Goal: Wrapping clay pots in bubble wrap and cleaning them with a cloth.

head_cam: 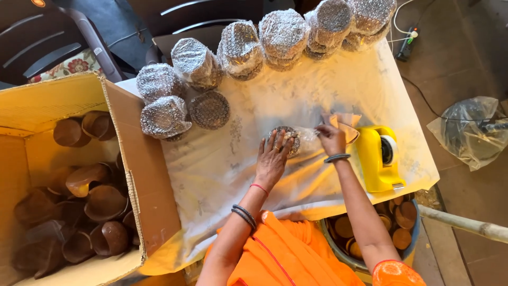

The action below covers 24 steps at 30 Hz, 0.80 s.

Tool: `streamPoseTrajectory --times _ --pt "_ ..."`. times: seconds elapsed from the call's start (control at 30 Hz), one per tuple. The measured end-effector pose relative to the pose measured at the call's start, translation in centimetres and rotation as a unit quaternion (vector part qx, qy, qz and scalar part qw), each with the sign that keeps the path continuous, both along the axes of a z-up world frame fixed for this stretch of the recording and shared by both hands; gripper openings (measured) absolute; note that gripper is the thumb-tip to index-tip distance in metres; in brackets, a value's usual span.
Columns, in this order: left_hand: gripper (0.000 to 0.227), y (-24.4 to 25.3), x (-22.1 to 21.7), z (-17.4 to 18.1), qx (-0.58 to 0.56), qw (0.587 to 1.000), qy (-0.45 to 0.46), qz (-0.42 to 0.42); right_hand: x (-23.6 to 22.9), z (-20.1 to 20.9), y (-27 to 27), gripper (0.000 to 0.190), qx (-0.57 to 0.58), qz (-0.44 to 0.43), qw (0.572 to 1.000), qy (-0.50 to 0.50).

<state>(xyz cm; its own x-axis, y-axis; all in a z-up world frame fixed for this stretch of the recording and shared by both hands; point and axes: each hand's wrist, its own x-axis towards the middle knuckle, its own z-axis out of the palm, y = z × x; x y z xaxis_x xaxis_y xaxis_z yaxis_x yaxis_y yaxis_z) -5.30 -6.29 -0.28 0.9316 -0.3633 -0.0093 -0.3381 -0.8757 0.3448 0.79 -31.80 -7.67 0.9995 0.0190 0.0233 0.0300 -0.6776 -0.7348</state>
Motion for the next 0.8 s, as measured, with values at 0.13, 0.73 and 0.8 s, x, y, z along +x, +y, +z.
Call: streamPoseTrajectory --times 0.13,0.73,0.8 --pt "0.059 -0.1 0.1 -0.1 0.006 1.000 -0.001 0.000 0.1 -1.7 -1.8 0.016 0.080 -0.129 0.988 -0.008" --pt "0.056 -0.3 0.0 -0.9 0.001 1.000 -0.009 0.008 -1.5 2.4 4.8 0.025 -0.080 -0.005 0.989 -0.121" --pt "0.055 -0.3 -0.2 -1.0 -0.001 1.000 -0.009 0.010 -1.8 4.8 6.6 0.020 -0.067 -0.006 0.994 -0.090"
